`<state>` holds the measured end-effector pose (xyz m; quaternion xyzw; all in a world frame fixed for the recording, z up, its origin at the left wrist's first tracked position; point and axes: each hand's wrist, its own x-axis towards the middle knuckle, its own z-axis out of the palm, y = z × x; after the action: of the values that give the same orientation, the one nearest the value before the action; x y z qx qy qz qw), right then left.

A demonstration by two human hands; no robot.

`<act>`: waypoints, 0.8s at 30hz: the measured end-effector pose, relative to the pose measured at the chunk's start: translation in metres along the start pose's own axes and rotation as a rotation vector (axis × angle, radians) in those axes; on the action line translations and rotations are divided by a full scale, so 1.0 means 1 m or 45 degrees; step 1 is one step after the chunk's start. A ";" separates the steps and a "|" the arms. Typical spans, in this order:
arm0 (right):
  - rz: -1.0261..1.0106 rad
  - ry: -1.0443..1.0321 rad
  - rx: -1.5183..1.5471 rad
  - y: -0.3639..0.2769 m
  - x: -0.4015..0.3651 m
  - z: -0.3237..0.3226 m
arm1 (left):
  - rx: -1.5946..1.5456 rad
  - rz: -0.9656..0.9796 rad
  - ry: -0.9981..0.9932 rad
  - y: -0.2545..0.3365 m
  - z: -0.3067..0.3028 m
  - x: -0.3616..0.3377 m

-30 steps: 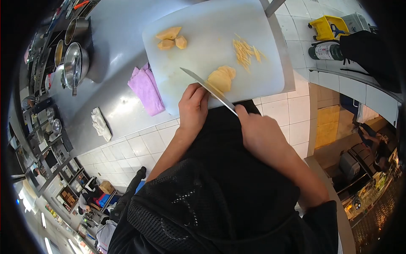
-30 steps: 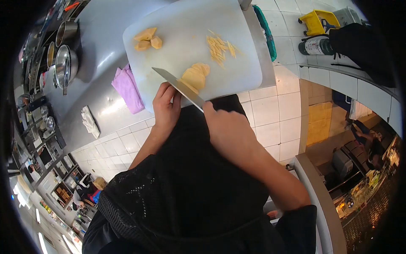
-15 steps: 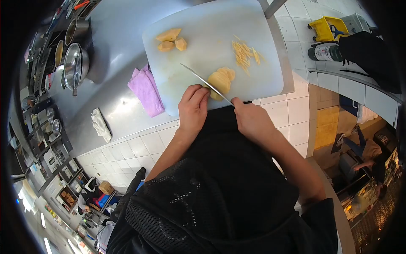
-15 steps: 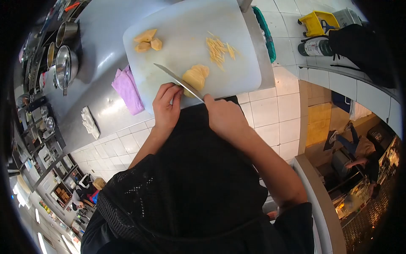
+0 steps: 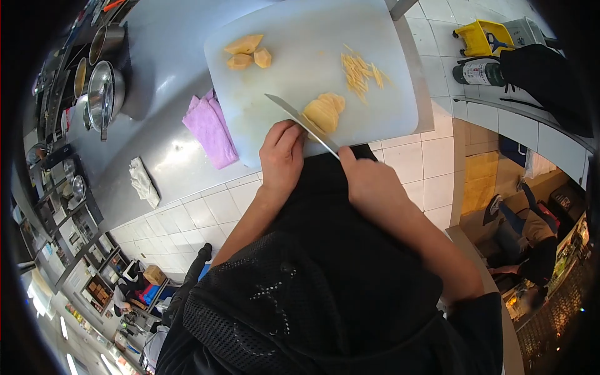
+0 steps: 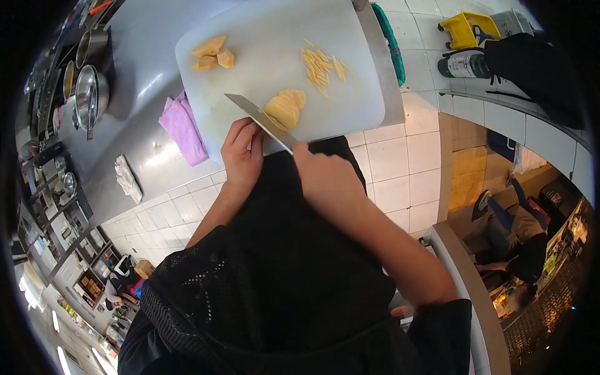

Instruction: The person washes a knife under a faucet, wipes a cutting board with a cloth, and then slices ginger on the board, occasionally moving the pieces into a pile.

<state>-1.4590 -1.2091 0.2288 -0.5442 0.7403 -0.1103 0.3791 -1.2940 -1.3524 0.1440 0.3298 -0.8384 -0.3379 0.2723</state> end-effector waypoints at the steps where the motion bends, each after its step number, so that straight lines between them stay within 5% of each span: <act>1: 0.004 0.027 0.026 0.009 0.011 0.010 | -0.001 0.014 0.010 -0.001 0.001 0.002; 13: -0.041 -0.058 -0.074 -0.030 -0.026 -0.045 | 0.018 0.029 0.030 -0.001 0.001 0.000; 24: 0.028 0.047 0.016 0.015 0.021 0.015 | 0.000 0.036 0.031 0.000 0.002 -0.001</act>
<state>-1.4620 -1.2179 0.2008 -0.5315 0.7524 -0.1210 0.3699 -1.2943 -1.3506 0.1428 0.3219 -0.8396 -0.3301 0.2873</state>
